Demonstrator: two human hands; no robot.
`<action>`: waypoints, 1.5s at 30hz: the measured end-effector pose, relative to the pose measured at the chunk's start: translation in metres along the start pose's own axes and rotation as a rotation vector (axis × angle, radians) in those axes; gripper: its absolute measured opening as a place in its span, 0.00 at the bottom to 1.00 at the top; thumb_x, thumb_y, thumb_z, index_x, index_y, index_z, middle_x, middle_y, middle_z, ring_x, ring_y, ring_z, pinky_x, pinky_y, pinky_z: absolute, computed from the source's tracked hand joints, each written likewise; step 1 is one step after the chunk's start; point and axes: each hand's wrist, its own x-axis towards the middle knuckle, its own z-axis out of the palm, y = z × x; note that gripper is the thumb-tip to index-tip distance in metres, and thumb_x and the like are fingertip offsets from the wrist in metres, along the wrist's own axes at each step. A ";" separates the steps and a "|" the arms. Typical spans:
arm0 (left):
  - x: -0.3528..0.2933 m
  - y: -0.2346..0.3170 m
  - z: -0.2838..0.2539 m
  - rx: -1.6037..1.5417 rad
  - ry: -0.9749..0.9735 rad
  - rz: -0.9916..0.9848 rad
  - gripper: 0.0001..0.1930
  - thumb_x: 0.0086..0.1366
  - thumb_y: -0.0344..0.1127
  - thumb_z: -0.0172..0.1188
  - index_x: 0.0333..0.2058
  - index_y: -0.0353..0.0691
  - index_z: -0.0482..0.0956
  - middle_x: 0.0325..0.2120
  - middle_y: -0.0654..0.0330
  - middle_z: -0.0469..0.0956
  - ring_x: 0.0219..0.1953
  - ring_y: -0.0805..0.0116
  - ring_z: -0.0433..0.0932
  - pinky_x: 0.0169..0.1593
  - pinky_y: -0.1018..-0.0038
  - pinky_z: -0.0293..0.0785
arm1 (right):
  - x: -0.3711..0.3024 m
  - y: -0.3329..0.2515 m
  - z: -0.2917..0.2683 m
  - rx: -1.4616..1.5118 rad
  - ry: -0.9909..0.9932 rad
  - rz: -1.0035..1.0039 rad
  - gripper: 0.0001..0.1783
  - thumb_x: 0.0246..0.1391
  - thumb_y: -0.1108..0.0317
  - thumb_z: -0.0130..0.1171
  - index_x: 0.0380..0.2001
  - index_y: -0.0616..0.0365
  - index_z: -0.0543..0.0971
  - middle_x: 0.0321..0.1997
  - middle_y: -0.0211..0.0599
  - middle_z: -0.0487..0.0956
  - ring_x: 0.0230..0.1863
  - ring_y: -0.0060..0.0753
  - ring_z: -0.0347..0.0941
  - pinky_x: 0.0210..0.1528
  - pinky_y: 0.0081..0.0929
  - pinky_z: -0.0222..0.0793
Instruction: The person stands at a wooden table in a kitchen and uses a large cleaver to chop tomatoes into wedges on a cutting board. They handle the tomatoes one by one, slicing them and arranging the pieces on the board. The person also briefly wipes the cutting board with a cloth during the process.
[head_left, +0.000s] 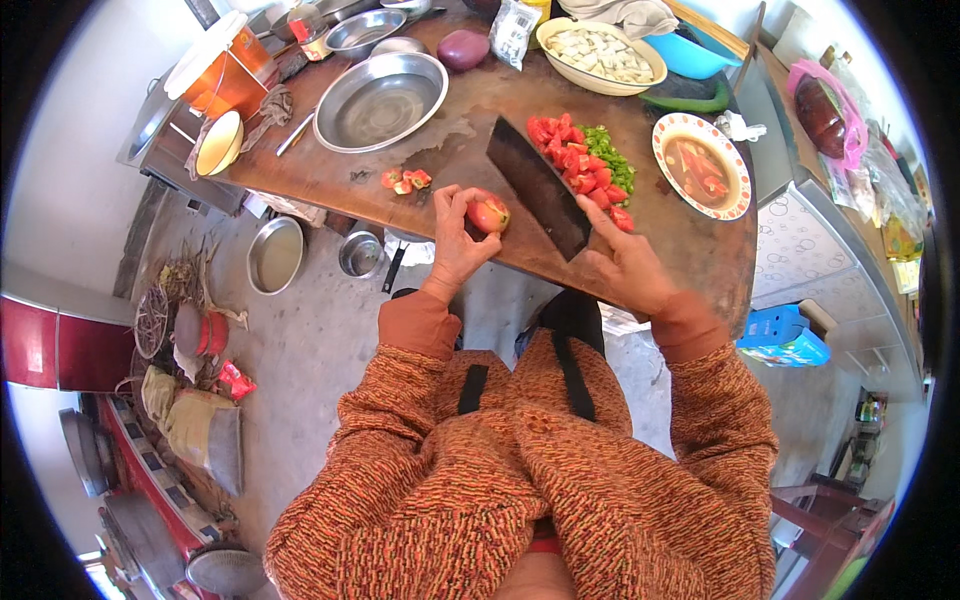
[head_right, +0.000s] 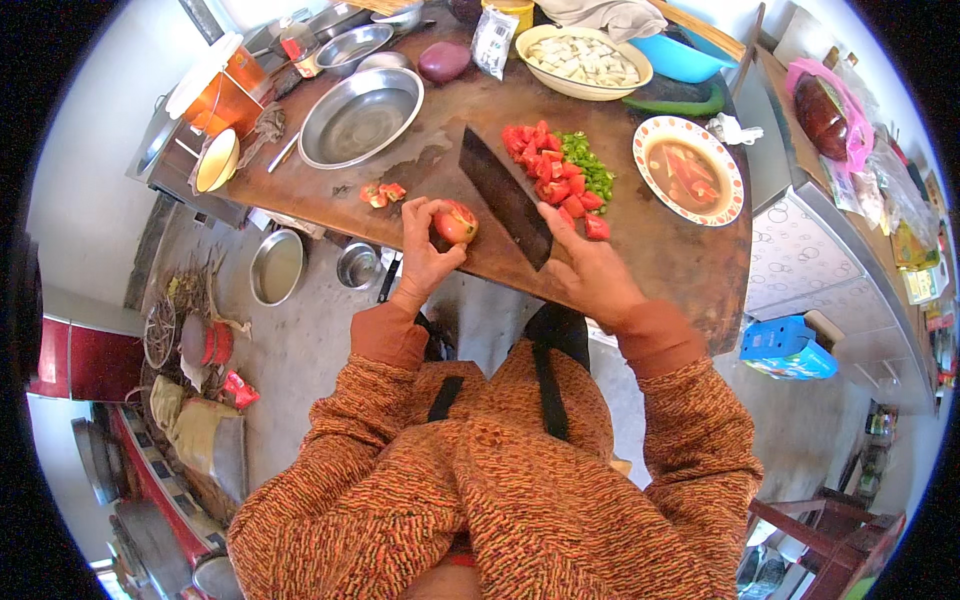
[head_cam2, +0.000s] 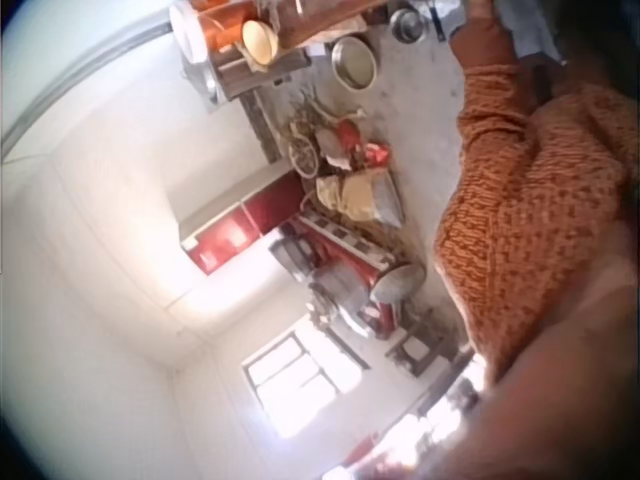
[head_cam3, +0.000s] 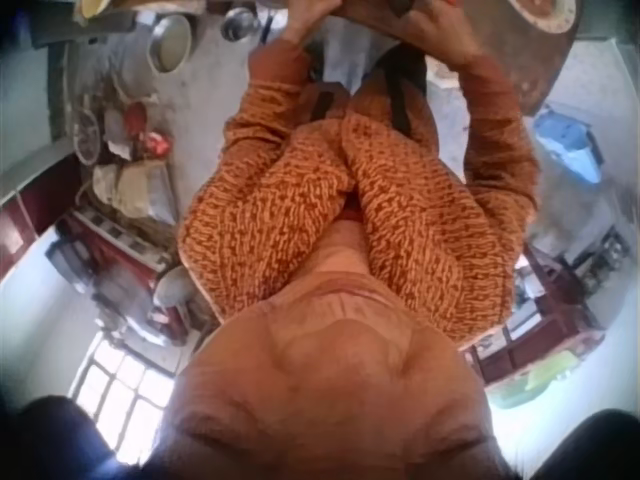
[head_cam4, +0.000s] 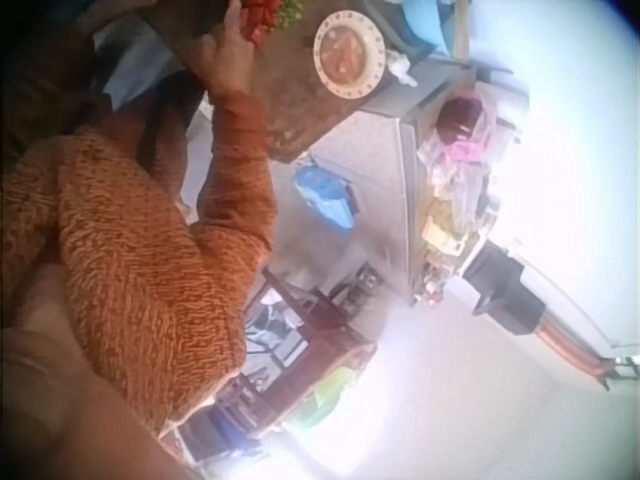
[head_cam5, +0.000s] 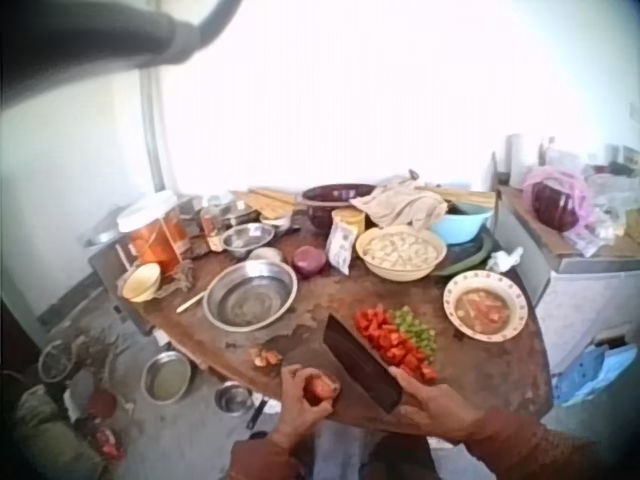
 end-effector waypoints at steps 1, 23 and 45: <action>-0.003 -0.006 -0.001 0.009 0.021 0.008 0.30 0.40 0.27 0.67 0.48 0.43 0.72 0.46 0.48 0.62 0.53 0.49 0.66 0.57 0.61 0.67 | 0.001 -0.011 -0.008 0.002 -0.033 0.069 0.41 0.56 0.70 0.57 0.72 0.40 0.56 0.39 0.63 0.78 0.39 0.68 0.76 0.41 0.51 0.71; -0.003 -0.008 0.005 0.039 0.092 0.004 0.28 0.39 0.28 0.72 0.43 0.40 0.72 0.46 0.47 0.67 0.53 0.45 0.68 0.56 0.60 0.69 | -0.023 -0.055 -0.026 -0.065 -0.241 0.059 0.44 0.56 0.73 0.56 0.73 0.44 0.51 0.35 0.49 0.80 0.36 0.59 0.77 0.38 0.50 0.72; -0.023 -0.009 -0.013 0.131 0.111 0.002 0.26 0.41 0.35 0.78 0.38 0.40 0.73 0.44 0.53 0.73 0.49 0.50 0.71 0.55 0.61 0.68 | 0.002 -0.030 -0.002 0.031 -0.198 0.175 0.41 0.58 0.70 0.55 0.72 0.40 0.53 0.33 0.57 0.79 0.38 0.64 0.76 0.41 0.50 0.70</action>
